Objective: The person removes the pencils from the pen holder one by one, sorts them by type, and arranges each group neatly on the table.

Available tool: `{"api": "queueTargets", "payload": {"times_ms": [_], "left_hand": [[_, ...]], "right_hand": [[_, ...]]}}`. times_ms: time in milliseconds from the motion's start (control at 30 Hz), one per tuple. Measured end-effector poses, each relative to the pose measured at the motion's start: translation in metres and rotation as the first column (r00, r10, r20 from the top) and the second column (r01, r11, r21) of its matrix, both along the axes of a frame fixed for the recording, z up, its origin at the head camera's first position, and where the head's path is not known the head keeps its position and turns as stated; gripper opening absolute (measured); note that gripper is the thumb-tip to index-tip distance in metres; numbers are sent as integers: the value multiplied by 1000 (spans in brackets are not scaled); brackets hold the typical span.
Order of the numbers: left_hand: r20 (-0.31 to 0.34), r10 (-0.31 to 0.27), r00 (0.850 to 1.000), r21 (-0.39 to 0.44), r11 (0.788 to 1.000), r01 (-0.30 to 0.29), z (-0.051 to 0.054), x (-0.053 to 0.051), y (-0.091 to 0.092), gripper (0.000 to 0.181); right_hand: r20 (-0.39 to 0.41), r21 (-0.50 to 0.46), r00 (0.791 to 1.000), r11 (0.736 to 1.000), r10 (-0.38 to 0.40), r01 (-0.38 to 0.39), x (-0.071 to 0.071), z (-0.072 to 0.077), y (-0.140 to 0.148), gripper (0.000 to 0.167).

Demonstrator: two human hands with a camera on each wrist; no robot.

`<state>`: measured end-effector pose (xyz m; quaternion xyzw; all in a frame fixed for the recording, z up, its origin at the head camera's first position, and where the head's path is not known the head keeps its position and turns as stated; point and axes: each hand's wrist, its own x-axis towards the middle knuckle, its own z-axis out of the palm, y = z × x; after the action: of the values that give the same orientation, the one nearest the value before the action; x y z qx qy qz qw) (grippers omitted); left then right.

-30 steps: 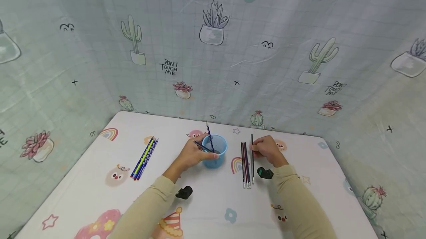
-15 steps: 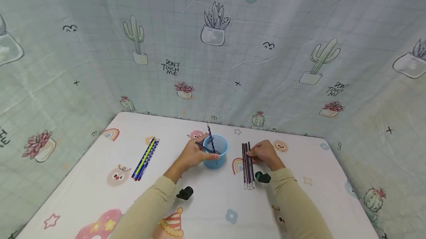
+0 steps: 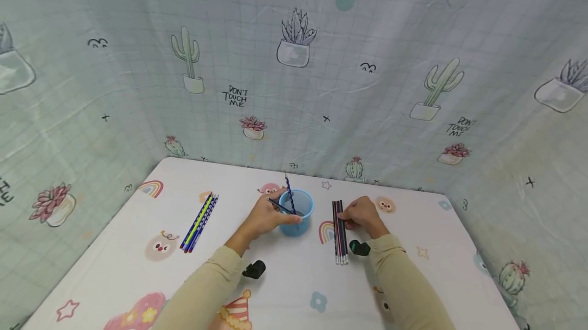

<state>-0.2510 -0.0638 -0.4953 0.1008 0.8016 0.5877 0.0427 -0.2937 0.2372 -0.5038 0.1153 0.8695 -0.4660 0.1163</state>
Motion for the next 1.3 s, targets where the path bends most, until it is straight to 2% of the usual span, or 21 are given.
{"api": "queueTargets", "payload": {"times_ms": [533,767,1067,1300], "left_hand": [[1,8,1000,-11,1000,-8,-2,0,0,95],[-2,-6,1000,-8,1000,6,-2,0,1,93],[3,-5,1000,-5,1000,5,0,0,0,93],[11,-9,1000,-13,1000,10,1,0,-1,96]], "right_hand": [[-17,40,999,998,39,-38,3,2,-1,17],[-15,50,999,998,49,-49,4,3,3,17],[-62,14,996,997,71,-70,5,11,5,18],[-86,-36,989,992,118,-121,6,17,-13,29]]}}
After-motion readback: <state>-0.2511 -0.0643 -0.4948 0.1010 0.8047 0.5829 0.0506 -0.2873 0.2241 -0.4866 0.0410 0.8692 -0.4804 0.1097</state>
